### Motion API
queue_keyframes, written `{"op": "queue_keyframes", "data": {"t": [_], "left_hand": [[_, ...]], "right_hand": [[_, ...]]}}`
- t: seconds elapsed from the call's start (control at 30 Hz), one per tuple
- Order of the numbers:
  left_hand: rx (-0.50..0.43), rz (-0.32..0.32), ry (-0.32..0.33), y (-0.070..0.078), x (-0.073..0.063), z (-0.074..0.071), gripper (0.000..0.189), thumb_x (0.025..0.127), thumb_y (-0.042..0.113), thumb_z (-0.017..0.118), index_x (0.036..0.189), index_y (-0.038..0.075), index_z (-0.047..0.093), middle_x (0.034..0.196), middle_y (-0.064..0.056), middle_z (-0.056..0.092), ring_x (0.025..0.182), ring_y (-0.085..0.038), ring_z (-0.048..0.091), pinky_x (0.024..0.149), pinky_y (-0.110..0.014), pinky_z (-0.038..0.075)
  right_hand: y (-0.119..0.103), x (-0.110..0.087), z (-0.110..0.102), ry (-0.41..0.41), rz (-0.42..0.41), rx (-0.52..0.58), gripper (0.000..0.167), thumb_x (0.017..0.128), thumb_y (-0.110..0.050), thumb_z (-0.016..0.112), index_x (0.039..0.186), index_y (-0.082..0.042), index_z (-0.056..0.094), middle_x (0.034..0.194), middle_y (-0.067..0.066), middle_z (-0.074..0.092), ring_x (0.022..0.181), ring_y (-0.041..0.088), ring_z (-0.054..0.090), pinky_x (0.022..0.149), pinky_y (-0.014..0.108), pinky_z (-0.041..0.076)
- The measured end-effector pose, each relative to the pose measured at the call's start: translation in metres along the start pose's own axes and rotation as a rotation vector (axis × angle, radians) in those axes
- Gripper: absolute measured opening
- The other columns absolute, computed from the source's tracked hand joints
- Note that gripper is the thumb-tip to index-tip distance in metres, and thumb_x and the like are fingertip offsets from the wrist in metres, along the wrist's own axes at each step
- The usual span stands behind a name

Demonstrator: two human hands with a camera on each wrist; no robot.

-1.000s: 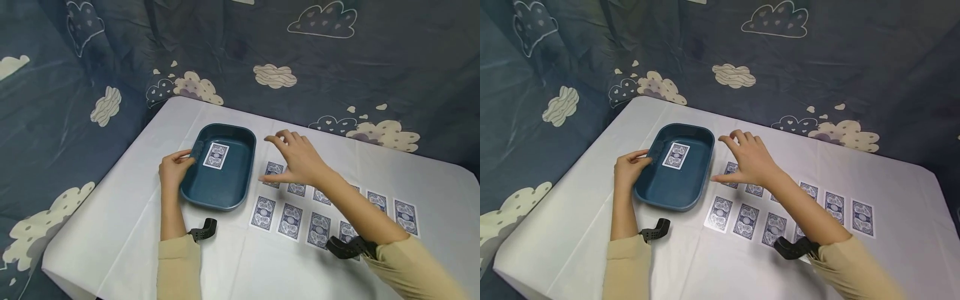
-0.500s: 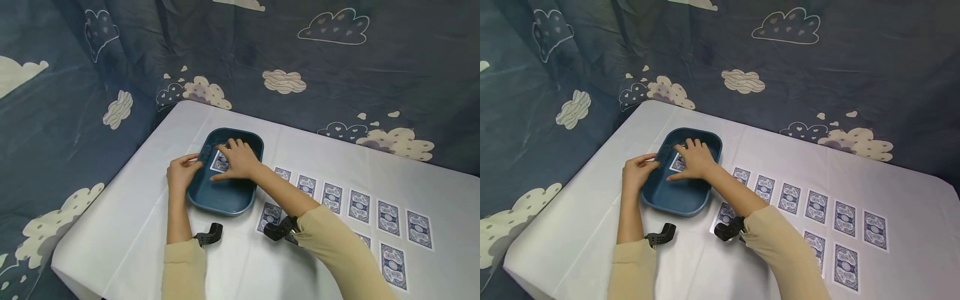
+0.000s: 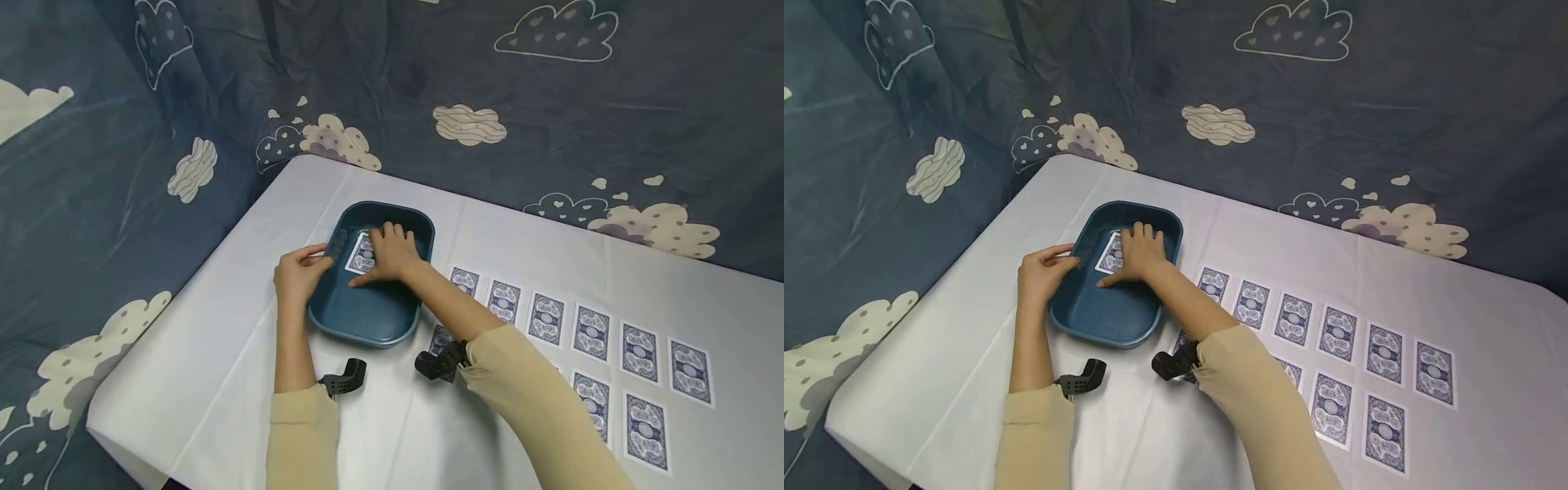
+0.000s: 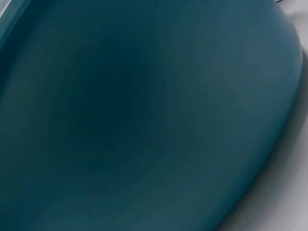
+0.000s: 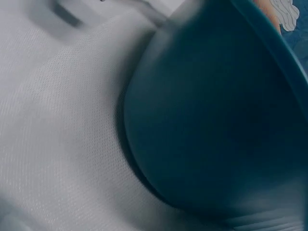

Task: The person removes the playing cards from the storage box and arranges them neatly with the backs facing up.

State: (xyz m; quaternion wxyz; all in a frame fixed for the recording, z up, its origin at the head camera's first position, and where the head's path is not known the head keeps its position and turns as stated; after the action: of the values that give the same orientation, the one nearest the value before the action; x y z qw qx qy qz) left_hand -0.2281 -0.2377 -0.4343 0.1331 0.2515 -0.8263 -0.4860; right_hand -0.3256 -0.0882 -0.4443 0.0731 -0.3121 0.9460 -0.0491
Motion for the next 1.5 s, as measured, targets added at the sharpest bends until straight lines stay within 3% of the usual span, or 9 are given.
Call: {"op": "queue_keyframes", "data": {"t": [0.37, 0.87, 1.07, 1.23, 1.5], "left_hand": [[-0.004, -0.008, -0.018, -0.001, 0.001, 0.000, 0.032, 0.073, 0.025, 0.066, 0.105, 0.020, 0.072, 0.092, -0.005, 0.072, 0.086, -0.018, 0.066, 0.077, -0.032, 0.044], [-0.014, -0.029, -0.013, 0.000, 0.001, -0.001, 0.033, 0.073, 0.025, 0.067, 0.105, 0.020, 0.072, 0.093, -0.005, 0.072, 0.084, -0.019, 0.067, 0.076, -0.033, 0.044], [-0.008, -0.021, -0.026, -0.001, -0.002, 0.001, 0.032, 0.073, 0.026, 0.068, 0.104, 0.019, 0.072, 0.093, -0.006, 0.072, 0.086, -0.020, 0.066, 0.077, -0.034, 0.044], [-0.009, -0.022, -0.045, -0.001, -0.005, 0.004, 0.033, 0.073, 0.025, 0.067, 0.105, 0.019, 0.072, 0.093, -0.006, 0.072, 0.090, -0.020, 0.065, 0.082, -0.036, 0.043], [-0.009, -0.014, -0.022, -0.002, -0.002, 0.000, 0.033, 0.073, 0.024, 0.067, 0.105, 0.019, 0.072, 0.094, -0.007, 0.072, 0.093, -0.021, 0.065, 0.087, -0.037, 0.042]], "right_hand": [[-0.006, 0.000, -0.005, -0.058, 0.063, 0.111, 0.095, 0.054, -0.063, 0.077, 0.124, -0.006, 0.048, 0.124, 0.014, 0.043, 0.114, 0.029, 0.037, 0.097, 0.048, 0.028], [-0.008, -0.002, -0.005, -0.078, 0.023, 0.204, 0.092, 0.054, -0.055, 0.082, 0.120, -0.002, 0.048, 0.110, 0.012, 0.048, 0.101, 0.027, 0.040, 0.091, 0.044, 0.028], [-0.006, -0.008, -0.002, -0.026, -0.052, 0.191, 0.090, 0.053, -0.056, 0.082, 0.122, -0.006, 0.050, 0.116, 0.014, 0.049, 0.106, 0.030, 0.043, 0.095, 0.050, 0.027], [-0.003, -0.016, -0.005, 0.076, -0.123, 0.127, 0.093, 0.051, -0.060, 0.081, 0.121, -0.008, 0.050, 0.114, 0.012, 0.048, 0.107, 0.030, 0.044, 0.096, 0.052, 0.025], [0.007, -0.041, -0.041, 0.232, -0.179, 0.190, 0.094, 0.052, -0.060, 0.079, 0.124, -0.008, 0.049, 0.115, 0.010, 0.048, 0.106, 0.025, 0.043, 0.096, 0.048, 0.024]]}}
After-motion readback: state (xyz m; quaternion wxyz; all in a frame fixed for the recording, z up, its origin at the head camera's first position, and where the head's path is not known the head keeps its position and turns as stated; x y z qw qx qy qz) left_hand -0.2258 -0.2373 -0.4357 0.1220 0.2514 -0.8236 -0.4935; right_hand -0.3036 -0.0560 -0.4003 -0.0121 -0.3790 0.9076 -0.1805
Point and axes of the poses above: each hand's wrist, its own x-axis towards the middle knuckle, its own z-axis out of the palm, y = z × x, the point moved 2 cm from there along x, towards the middle knuckle
